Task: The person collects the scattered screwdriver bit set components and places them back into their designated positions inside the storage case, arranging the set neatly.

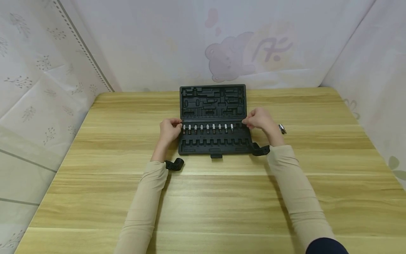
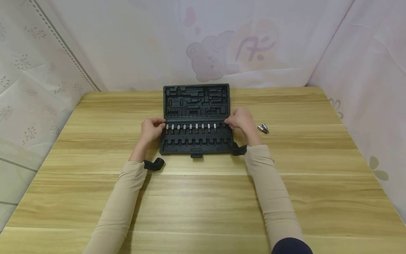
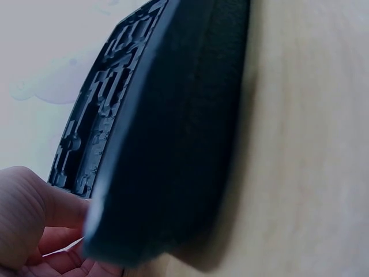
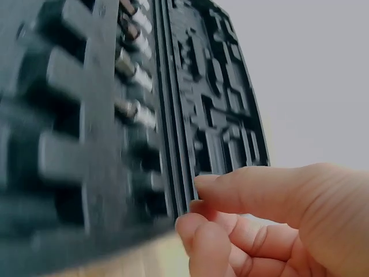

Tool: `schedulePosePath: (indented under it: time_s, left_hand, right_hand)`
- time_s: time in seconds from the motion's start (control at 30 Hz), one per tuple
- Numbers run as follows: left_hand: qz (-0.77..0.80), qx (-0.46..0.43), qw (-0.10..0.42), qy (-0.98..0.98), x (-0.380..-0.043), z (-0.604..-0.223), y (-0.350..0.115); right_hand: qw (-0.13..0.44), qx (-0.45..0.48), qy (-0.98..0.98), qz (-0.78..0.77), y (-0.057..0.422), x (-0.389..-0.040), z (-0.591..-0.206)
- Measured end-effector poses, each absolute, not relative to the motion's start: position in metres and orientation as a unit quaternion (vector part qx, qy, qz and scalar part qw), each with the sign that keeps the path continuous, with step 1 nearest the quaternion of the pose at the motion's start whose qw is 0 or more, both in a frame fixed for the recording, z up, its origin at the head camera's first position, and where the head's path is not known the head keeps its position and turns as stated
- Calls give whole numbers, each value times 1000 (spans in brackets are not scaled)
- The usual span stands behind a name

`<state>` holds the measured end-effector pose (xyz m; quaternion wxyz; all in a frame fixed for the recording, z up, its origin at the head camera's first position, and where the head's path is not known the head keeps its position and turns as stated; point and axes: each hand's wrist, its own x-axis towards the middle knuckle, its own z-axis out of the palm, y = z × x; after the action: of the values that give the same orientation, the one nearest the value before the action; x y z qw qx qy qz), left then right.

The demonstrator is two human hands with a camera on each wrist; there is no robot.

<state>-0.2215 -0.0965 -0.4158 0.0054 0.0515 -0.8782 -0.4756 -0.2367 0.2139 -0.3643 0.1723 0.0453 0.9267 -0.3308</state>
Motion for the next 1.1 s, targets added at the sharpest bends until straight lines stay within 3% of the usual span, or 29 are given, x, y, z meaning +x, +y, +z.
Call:
schedulePosePath:
  time_s: [1.1]
  left_hand:
    - [-476,39,10,-878,-221,-416,-98]
  right_hand:
    - [86,55,940,-324,302,-215,-369]
